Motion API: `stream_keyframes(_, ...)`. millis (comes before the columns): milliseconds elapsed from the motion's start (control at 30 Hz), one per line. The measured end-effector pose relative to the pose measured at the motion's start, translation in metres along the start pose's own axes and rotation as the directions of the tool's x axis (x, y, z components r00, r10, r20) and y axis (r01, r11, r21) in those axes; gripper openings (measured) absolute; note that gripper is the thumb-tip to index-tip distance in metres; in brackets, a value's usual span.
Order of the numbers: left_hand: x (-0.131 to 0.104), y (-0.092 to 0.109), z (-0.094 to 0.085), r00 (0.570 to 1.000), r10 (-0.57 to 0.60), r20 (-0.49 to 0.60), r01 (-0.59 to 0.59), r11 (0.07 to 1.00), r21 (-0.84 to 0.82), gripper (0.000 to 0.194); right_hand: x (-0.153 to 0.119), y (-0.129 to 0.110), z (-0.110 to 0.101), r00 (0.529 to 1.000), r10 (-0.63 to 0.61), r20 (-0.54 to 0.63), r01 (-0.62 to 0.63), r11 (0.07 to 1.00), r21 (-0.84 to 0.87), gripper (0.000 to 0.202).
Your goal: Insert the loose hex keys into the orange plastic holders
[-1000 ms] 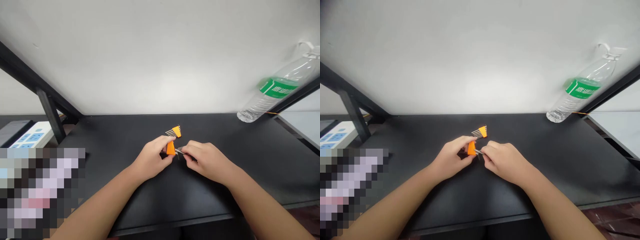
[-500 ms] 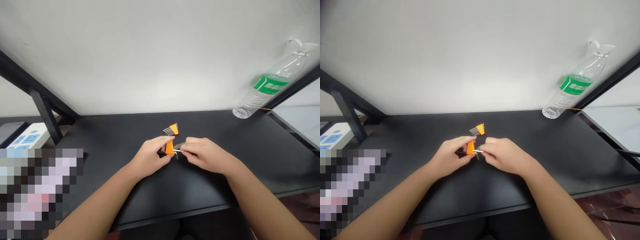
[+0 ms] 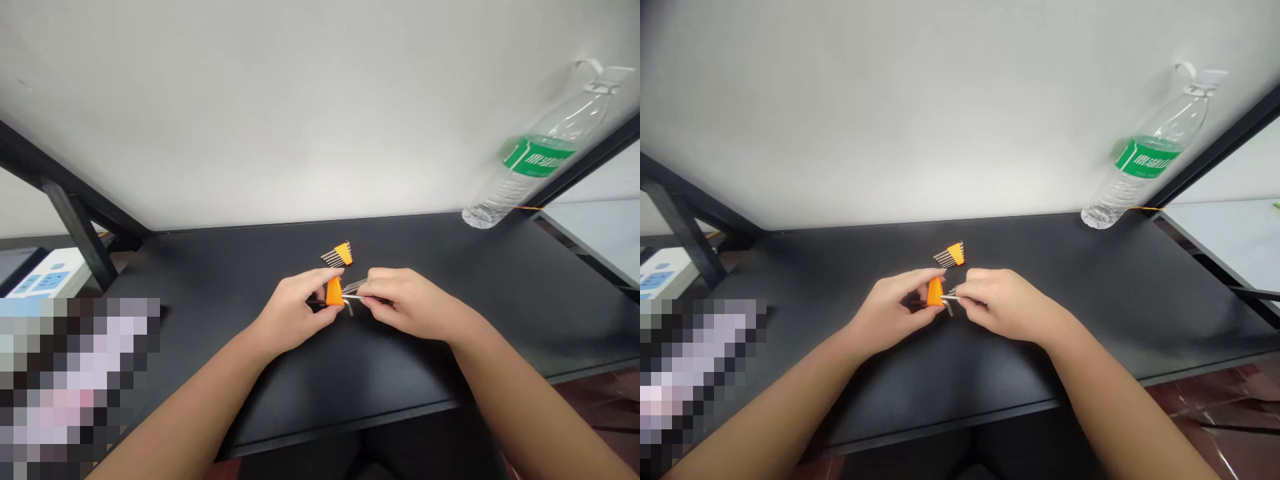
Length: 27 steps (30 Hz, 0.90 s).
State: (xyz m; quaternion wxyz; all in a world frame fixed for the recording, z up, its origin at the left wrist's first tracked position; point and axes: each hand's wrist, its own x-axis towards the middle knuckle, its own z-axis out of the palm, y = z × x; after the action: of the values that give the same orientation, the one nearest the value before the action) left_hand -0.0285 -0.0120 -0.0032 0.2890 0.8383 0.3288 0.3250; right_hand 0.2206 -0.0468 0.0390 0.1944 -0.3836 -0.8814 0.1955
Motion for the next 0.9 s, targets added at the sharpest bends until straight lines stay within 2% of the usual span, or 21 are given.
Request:
stream_keyframes(233, -0.0005, 0.0008, 0.0009, 0.999, 0.028, 0.028, -0.029, 0.998, 0.048, 0.048, -0.0020, 0.0011, -0.0049, 0.998, 0.038, 0.051, -0.040, 0.999, 0.024, 0.026)
stream_keyframes(400, -0.0010, -0.0001, 0.0014, 0.998, -0.016, 0.065, 0.012, 0.998, 0.066, 0.049, -0.0047, 0.0033, -0.0070, 0.993, 0.098, 0.063, -0.096, 0.995, -0.025, 0.028)
stream_keyframes(567, -0.0009, -0.0042, -0.0002, 0.998, -0.028, 0.057, 0.022, 0.995, 0.102, 0.049, -0.0016, 0.0022, -0.0035, 0.992, 0.107, 0.067, -0.104, 0.993, -0.056, 0.025)
stream_keyframes(733, -0.0009, -0.0035, 0.0022, 0.995, -0.021, 0.095, 0.013, 0.996, 0.088, 0.046, 0.0005, -0.0049, 0.0009, 0.986, 0.125, 0.107, -0.117, 0.990, -0.077, 0.024)
stream_keyframes(900, -0.0017, -0.0031, 0.0005, 0.995, -0.050, 0.082, 0.042, 0.995, 0.094, 0.047, -0.0028, -0.0025, -0.0015, 0.990, 0.138, 0.029, -0.136, 0.989, -0.065, 0.025)
